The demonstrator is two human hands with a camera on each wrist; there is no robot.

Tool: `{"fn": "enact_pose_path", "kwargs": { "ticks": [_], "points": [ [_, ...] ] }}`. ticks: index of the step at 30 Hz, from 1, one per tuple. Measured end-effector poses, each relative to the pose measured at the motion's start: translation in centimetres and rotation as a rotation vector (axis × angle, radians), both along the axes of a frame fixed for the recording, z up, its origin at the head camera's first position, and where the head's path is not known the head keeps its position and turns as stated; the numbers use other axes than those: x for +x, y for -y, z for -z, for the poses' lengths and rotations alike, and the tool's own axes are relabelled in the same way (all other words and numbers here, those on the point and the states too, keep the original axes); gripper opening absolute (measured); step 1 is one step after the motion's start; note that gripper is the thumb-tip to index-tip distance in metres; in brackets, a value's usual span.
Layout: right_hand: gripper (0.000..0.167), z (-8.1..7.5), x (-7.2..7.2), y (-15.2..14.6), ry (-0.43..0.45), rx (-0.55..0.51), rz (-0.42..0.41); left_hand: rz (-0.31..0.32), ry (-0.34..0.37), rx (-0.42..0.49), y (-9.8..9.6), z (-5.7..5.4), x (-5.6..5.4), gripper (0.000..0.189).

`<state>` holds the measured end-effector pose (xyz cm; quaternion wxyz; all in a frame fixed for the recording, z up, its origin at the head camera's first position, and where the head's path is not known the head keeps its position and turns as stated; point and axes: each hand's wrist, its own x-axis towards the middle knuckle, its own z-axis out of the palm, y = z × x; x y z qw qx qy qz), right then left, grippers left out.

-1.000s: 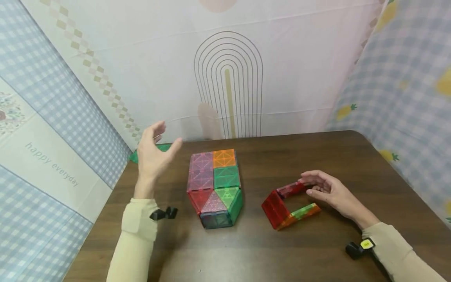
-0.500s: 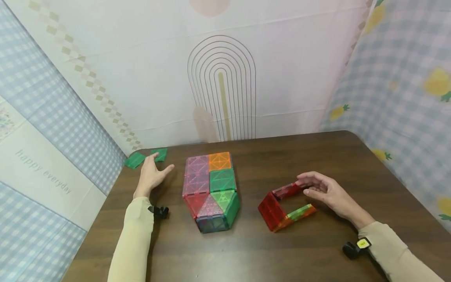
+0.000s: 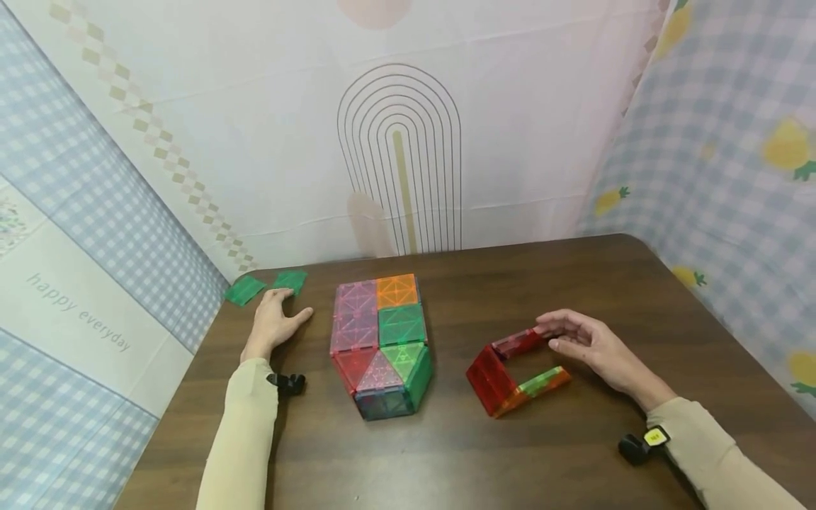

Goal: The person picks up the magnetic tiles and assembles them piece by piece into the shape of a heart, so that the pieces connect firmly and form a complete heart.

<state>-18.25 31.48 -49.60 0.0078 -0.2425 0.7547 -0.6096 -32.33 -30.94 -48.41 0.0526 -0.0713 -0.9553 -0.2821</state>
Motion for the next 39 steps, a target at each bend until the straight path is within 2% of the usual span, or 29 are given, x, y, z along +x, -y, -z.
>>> {"fn": "enact_pose_path", "kwargs": {
  "ticks": [5, 8, 11, 14, 16, 19, 24, 26, 28, 31, 33, 36, 39],
  "points": [
    [0.039, 0.1, 0.2, 0.0, 0.006, 0.005, 0.008, -0.037, -0.113, 0.017, 0.3, 0.1, 0.8, 0.044],
    [0.039, 0.1, 0.2, 0.0, -0.001, 0.009, 0.014, -0.041, -0.134, 0.042, 0.6, 0.2, 1.2, 0.036],
    [0.038, 0.1, 0.1, 0.0, -0.002, 0.019, 0.016, -0.048, -0.125, 0.056, 0.9, 0.4, 1.3, 0.052],
    [0.038, 0.1, 0.1, 0.0, -0.002, 0.029, 0.009, -0.086, -0.098, 0.068, 1.0, 0.6, 1.5, 0.077],
    [0.038, 0.0, 0.0, 0.0, 0.001, 0.033, 0.006, -0.121, -0.077, 0.081, 1.0, 0.7, 1.5, 0.087],
    [0.038, -0.1, 0.0, -0.1, 0.001, 0.044, 0.000, -0.171, -0.049, 0.134, 1.0, 0.7, 1.6, 0.087],
    [0.038, -0.1, 0.3, -0.7, 0.009, 0.072, 0.014, -0.192, -0.042, 0.222, 1.0, 0.2, 1.7, 0.084],
    [0.038, 0.0, 0.5, -1.0, 0.007, 0.087, 0.028, -0.181, -0.075, 0.259, 0.7, -0.6, 1.8, 0.082],
    [0.037, 0.1, 0.7, -1.2, 0.007, 0.099, 0.037, -0.160, -0.124, 0.313, 0.1, -1.8, 1.9, 0.079],
    [0.037, 0.1, 0.9, -1.4, 0.004, 0.111, 0.031, -0.102, -0.201, 0.393, -1.4, -4.4, 2.2, 0.075],
    [0.037, 0.0, 0.9, -1.4, 0.005, 0.117, 0.020, -0.041, -0.246, 0.443, -2.8, -6.3, 2.7, 0.074],
    [0.039, 0.0, 0.7, -1.3, 0.003, 0.128, -0.008, 0.066, -0.285, 0.489, -5.7, -9.3, 4.1, 0.073],
    [0.041, 0.0, 0.7, -1.3, 0.002, 0.136, -0.045, 0.174, -0.305, 0.493, -9.4, -11.7, 6.4, 0.072]
  ]
}}
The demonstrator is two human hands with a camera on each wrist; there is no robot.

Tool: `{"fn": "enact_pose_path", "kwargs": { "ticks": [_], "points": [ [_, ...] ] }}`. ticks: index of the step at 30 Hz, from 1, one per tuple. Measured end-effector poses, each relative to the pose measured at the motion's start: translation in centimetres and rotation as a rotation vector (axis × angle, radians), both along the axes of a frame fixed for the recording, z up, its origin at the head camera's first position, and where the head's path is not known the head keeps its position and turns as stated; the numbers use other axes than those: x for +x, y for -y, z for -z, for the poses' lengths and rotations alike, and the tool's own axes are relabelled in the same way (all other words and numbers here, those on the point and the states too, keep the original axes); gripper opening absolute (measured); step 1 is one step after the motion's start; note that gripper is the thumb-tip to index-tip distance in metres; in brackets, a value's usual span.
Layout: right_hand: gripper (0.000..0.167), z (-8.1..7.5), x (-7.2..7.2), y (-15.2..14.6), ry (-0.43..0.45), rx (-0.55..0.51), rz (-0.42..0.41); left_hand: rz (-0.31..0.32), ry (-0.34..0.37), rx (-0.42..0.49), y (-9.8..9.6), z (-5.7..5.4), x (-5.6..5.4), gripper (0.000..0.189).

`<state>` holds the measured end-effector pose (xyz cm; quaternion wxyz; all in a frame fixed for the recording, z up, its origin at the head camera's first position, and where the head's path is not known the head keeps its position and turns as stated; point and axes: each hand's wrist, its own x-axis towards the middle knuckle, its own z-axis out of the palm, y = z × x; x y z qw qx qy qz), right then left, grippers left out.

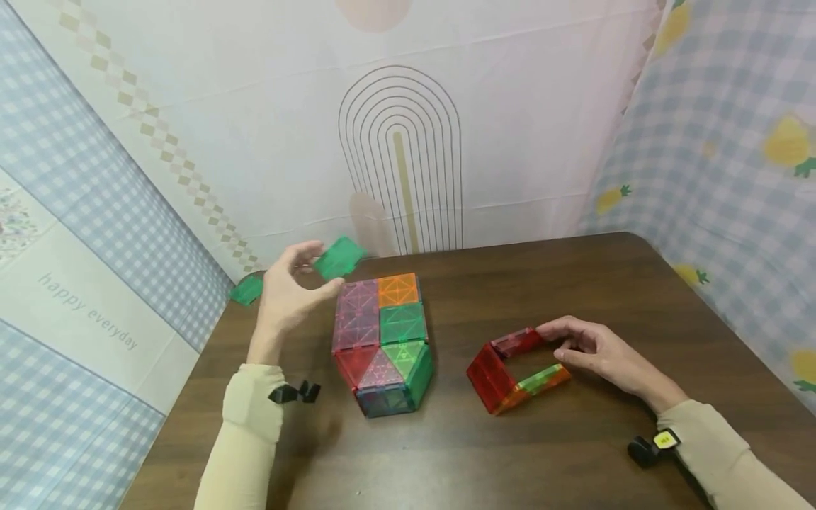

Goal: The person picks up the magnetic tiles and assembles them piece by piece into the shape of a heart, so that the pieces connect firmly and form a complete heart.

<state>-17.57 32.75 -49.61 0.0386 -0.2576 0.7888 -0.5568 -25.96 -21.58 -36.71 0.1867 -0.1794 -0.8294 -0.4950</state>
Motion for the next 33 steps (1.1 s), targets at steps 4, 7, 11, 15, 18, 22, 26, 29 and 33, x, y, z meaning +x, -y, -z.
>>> {"fn": "enact_pose_path", "kwargs": {
  "ticks": [4, 7, 11, 15, 18, 22, 26, 29, 33],
  "points": [
    [0.044, 0.0, 0.0, -0.1, 0.002, 0.011, -0.035, 0.127, -0.029, -0.050, -5.6, -1.6, 3.4, 0.072],
    [0.045, 0.0, 0.1, -0.2, -0.005, 0.018, -0.040, 0.196, -0.032, -0.095, -10.1, -1.6, 5.8, 0.073],
    [0.046, 0.0, 0.2, -0.3, -0.010, 0.021, -0.038, 0.243, 0.009, -0.154, -15.8, -0.4, 8.2, 0.075],
    [0.046, 0.2, 0.2, -0.2, -0.015, 0.024, -0.033, 0.237, 0.055, -0.224, -20.0, 1.9, 9.6, 0.075],
    [0.045, 0.3, 0.2, 0.0, -0.009, 0.014, -0.044, 0.240, 0.083, -0.273, -22.0, 3.7, 10.2, 0.075],
    [0.045, 0.2, 0.1, 0.2, 0.010, -0.007, -0.072, 0.256, 0.130, -0.321, -23.1, 5.3, 10.5, 0.074],
    [0.045, 0.0, 0.0, 0.2, 0.015, -0.009, -0.075, 0.262, 0.149, -0.355, -23.6, 6.3, 10.6, 0.072],
    [0.045, -0.2, 0.1, 0.1, 0.018, -0.010, -0.071, 0.267, 0.147, -0.379, -23.8, 6.7, 10.7, 0.072],
    [0.045, -0.3, 0.2, 0.1, 0.019, -0.007, -0.065, 0.265, 0.131, -0.417, -24.0, 6.8, 10.7, 0.080]
  ]
}}
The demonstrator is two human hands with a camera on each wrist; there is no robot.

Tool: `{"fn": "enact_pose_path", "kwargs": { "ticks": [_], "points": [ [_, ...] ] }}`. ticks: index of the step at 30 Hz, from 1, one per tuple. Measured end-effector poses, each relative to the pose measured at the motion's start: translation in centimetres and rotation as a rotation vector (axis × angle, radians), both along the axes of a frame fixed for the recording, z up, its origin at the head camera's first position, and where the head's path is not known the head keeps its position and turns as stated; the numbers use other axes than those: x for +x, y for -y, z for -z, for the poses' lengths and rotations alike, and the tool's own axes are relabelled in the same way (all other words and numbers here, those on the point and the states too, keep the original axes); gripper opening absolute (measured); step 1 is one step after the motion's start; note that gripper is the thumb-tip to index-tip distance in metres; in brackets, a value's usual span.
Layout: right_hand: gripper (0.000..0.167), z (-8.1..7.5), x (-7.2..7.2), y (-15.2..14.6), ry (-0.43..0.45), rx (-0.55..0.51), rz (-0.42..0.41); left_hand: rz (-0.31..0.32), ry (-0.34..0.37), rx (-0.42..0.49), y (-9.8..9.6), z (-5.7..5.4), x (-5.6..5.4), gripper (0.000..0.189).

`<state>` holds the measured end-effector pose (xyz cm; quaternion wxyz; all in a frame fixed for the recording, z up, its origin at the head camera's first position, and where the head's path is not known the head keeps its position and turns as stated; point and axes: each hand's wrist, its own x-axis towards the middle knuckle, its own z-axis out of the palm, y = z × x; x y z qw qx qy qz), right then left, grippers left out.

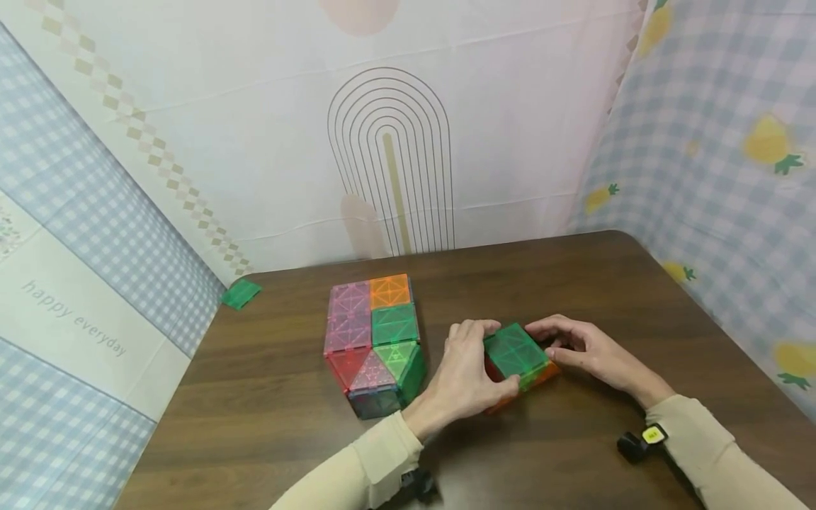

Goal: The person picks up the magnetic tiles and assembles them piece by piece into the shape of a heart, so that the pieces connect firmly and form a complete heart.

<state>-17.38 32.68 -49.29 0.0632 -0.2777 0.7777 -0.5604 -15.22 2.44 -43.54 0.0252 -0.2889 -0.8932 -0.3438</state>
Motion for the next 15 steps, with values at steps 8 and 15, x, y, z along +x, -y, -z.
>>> {"fn": "enact_pose_path", "kwargs": {
  "ticks": [8, 15],
  "points": [
    [0.044, -0.1, 0.1, 0.2, -0.013, -0.003, -0.005, -0.015, -0.095, 0.032, 1.7, -2.9, -0.5, 0.104],
    [0.044, -0.1, 0.0, 0.1, -0.016, 0.004, 0.010, -0.191, -0.246, 0.294, 7.9, -8.6, -3.5, 0.102]
  ]
}}
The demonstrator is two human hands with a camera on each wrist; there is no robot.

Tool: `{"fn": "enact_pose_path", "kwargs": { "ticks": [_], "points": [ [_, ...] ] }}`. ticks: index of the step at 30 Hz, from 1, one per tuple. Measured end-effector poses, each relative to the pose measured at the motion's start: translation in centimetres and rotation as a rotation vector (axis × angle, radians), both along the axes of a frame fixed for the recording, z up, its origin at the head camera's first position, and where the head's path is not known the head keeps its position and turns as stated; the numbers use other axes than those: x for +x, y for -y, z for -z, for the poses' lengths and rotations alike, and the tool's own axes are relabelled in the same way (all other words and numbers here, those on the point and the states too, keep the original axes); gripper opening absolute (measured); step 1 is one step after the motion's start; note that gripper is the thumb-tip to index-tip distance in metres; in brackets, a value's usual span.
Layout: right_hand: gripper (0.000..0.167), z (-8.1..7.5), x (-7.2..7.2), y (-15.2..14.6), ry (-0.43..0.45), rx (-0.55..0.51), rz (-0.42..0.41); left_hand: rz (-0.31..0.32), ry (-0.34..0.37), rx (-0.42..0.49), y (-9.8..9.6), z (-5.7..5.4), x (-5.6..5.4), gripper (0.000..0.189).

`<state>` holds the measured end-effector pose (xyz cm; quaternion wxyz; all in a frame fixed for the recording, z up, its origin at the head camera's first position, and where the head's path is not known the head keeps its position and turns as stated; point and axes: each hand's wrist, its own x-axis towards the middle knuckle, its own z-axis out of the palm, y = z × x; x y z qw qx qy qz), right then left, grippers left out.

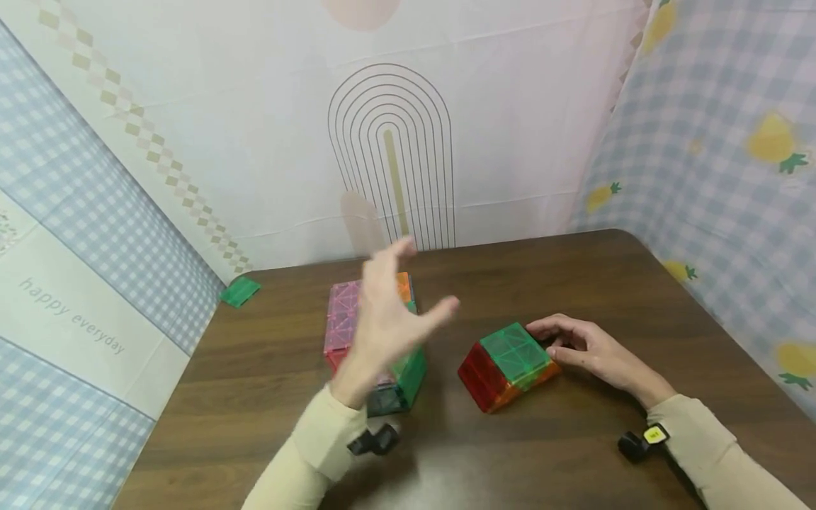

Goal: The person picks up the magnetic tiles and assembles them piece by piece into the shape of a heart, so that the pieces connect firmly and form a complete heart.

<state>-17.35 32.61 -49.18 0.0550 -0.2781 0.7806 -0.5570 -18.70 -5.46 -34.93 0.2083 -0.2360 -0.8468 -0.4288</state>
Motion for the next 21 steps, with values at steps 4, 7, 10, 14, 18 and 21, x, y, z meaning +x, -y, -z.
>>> {"fn": "enact_pose_path", "kwargs": {
  "ticks": [4, 7, 10, 14, 18, 21],
  "points": [
    [0.044, 0.1, 0.0, -0.2, 0.005, 0.002, 0.014, -0.177, -0.071, 0.074, 4.8, -1.2, -2.8, 0.097],
    [0.043, 0.2, 0.1, -0.3, 0.011, -0.002, 0.026, -0.293, -0.082, 0.093, 8.2, -0.7, -4.9, 0.095],
    [0.042, 0.3, 0.2, -0.3, 0.020, -0.006, 0.032, -0.391, -0.058, 0.087, 11.5, 0.5, -6.8, 0.095],
    [0.042, 0.4, 0.2, -0.2, 0.031, -0.018, 0.032, -0.497, 0.001, 0.050, 16.0, 2.7, -9.1, 0.097],
    [0.041, 0.3, 0.0, -0.1, 0.035, -0.024, 0.021, -0.556, 0.129, 0.010, 21.0, 5.3, -10.8, 0.105],
    [0.041, 0.2, -0.1, -0.1, 0.034, -0.023, 0.019, -0.560, 0.246, -0.012, 24.4, 7.4, -11.6, 0.112]
  ]
}}
